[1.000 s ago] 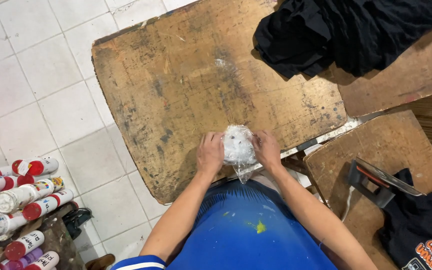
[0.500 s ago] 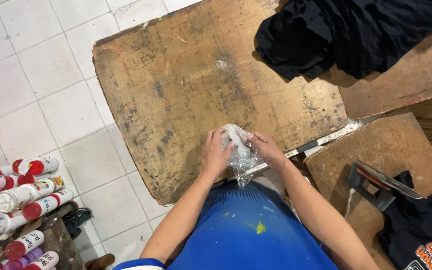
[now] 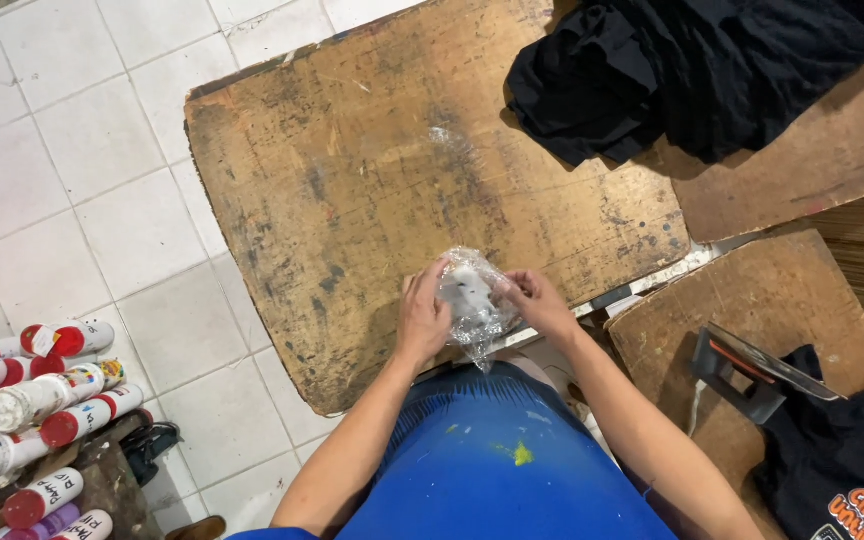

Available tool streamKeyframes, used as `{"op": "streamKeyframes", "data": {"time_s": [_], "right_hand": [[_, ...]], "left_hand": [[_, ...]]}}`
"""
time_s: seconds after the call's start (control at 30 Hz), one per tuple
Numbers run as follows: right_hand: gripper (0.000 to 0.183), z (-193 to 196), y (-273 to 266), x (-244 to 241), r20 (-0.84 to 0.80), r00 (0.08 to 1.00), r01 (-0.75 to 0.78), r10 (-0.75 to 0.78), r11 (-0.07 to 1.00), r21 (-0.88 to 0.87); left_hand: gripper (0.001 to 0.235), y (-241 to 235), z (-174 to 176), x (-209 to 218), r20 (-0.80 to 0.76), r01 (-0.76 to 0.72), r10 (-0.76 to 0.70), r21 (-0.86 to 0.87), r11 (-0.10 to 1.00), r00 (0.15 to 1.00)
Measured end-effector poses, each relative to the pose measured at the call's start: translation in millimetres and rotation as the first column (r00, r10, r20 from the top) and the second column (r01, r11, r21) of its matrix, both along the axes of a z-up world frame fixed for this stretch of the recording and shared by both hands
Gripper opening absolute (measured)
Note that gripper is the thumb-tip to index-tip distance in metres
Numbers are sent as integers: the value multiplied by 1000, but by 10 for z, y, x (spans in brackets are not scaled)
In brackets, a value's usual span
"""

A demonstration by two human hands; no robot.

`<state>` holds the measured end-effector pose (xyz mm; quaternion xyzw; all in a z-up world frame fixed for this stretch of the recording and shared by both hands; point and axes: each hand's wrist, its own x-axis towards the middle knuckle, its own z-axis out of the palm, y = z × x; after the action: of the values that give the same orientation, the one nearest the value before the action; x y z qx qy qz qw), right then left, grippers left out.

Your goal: The person irons a black t-shirt on a wooden table, then places a small rectangular sticker on the sleeve and irons it to adhere. The person handles the t-shirt, an iron, and a sticker, smoothing the fabric and pressing the sticker with the iron.

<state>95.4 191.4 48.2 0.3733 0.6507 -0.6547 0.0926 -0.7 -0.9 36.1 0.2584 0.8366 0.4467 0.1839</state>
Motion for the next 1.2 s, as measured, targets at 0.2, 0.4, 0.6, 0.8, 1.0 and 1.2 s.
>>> {"op": "streamKeyframes", "data": {"time_s": [0.2, 0.4, 0.6, 0.8, 1.0, 1.2], "right_hand": [[38, 4, -54, 41, -54, 979, 193, -195, 980, -49], [56, -322, 94, 190, 53, 998, -30, 26, 996, 86], [68, -189, 322, 378, 118, 980, 165, -159, 985, -44], [28, -501, 1373, 573, 53, 841, 539, -538, 843, 6], [14, -360, 3248, 46, -129, 526, 829, -841, 541, -142], [61, -902, 4897, -273, -375, 435, 900, -818, 399, 173]], "left_hand": [[64, -23, -84, 35, 197, -28, 3, 127, 992, 980], [62, -16, -92, 70, 201, -75, 55, 94, 993, 978], [43, -54, -254, 82, 155, -55, 40, 90, 994, 987], [57, -129, -279, 33, 194, -171, 154, 72, 983, 969], [66, -270, -854, -32, -72, -258, 247, -241, 936, 966], [78, -220, -575, -122, 169, -159, 248, -418, 894, 954]]}}
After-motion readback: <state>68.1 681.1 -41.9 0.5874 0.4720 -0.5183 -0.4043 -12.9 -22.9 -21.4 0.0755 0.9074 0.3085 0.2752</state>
